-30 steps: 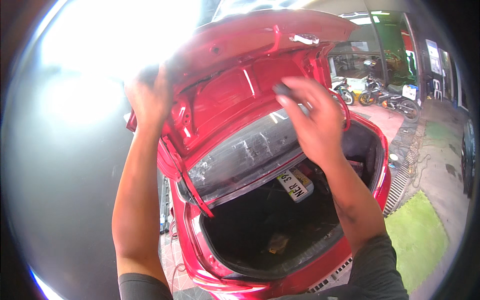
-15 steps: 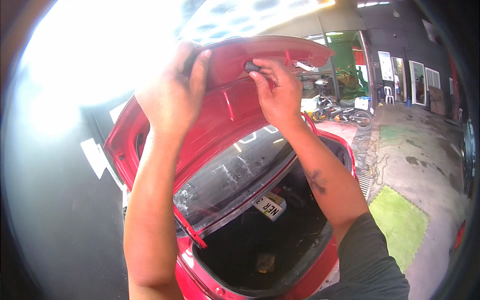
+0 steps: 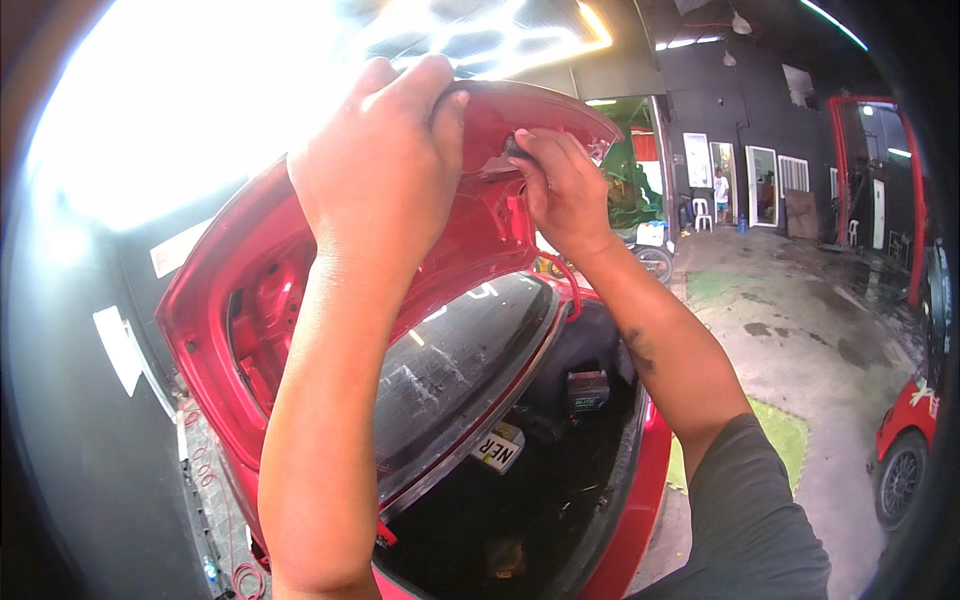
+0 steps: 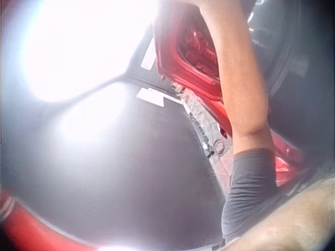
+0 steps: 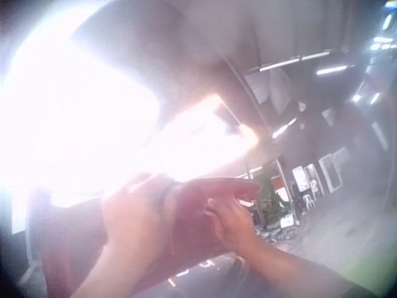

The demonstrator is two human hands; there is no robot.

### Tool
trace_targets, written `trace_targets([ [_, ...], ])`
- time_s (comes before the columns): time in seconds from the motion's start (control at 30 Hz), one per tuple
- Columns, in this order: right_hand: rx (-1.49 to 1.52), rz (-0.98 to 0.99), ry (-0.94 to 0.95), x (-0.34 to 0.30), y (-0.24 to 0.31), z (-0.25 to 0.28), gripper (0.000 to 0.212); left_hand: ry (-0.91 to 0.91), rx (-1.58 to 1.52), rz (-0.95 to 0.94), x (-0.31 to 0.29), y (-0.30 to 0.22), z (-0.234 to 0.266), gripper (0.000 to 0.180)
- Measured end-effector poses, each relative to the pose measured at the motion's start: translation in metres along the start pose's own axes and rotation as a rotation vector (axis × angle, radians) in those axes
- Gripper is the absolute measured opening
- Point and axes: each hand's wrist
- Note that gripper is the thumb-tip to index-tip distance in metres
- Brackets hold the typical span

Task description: The person retrieves a metal bracket and several small fasteners from the trunk of a red car. They then proceed to install the bracket onto the underside of the open trunk lid, securing it with the fasteners.

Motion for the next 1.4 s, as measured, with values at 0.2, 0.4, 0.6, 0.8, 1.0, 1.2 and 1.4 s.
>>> trace_targets([
  [0.2, 0.063, -0.231, 0.134, 0.003, 0.013, 0.001, 0.024, -0.021, -0.050, -0.010, -0.002, 0.008, -0.003, 0.021],
  [0.4, -0.008, -0.107, 0.180, 0.014, 0.014, 0.006, 0.020, -0.024, -0.057, -0.006, -0.004, 0.004, -0.002, 0.023],
  [0.6, -0.012, -0.115, 0.215, 0.016, 0.016, 0.015, 0.017, -0.088, -0.040, -0.047, -0.003, 0.002, -0.003, 0.025],
  [0.8, -0.019, -0.292, 0.413, 0.038, 0.025, 0.027, 0.020, -0.064, -0.067, -0.002, -0.002, 0.004, -0.006, 0.024],
  [1.0, 0.167, -0.617, 0.647, 0.055, 0.006, 0.028, 0.023, -0.056, -0.058, -0.004, -0.001, 0.001, -0.003, 0.023],
  [1.2, 0.745, -1.310, 0.733, 0.078, -0.007, 0.030, 0.018, -0.130, -0.083, -0.084, -0.001, 0.007, -0.007, 0.021],
  [1.4, 0.755, -1.301, 0.643, 0.072, 0.005, 0.030, 0.019, 0.013, -0.186, 0.094, 0.000, -0.010, 0.012, 0.024],
])
Point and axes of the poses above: each hand's wrist, its own x-axis towards the middle knuckle, its own z-axis out of the back of the hand, y = z × x
